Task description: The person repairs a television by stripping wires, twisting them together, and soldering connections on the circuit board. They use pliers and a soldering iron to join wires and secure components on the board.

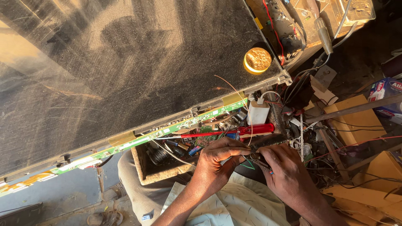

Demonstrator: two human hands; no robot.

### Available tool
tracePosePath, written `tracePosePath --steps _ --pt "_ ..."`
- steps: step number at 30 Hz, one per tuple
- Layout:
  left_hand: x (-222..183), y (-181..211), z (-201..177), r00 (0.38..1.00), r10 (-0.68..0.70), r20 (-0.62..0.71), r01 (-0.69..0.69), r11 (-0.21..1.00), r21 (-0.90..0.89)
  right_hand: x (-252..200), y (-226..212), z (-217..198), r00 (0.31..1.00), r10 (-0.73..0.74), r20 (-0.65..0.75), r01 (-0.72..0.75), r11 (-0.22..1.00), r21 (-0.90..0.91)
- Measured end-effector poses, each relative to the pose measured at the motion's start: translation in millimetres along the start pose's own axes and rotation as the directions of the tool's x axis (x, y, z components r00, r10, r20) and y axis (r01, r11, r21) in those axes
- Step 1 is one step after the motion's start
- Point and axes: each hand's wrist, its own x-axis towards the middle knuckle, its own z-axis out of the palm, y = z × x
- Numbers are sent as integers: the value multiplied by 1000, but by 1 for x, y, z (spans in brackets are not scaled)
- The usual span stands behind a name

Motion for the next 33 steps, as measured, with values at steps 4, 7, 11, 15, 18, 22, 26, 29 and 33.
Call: tracePosePath --steps 4,7,11,15,18,22,26,29,33 --pt "0 1 -1 1000 -7 16 7 1000 6 0 0 -1 999 33 32 -34 999 7" --pt "1 1 -2 1000 -2 15 1 1000 24 1 -1 -1 999 39 32 -40 999 20" --pt "1 2 -3 999 -26 24 25 999 20 2 -1 -1 999 39 28 -40 999 32" --pt "1 0 -1 999 -26 18 26 1000 -2 0 1 1 999 37 36 -39 998 56" --pt "0 -2 -2 999 -34 22 34 999 -4 -1 3 4 991 85 102 -98 988 124" --pt "0 -3 -2 999 -32 23 32 999 -25 1 4 6 986 99 132 -118 983 143" --pt "0 -2 -2 999 -31 26 31 1000 -3 0 3 5 980 117 158 -142 977 157" --pt "-1 -1 -2 999 -36 27 36 999 -14 -1 2 4 987 89 131 -111 979 170" --pt "1 0 -3 999 -36 34 35 999 12 0 2 5 990 74 122 -94 982 165"
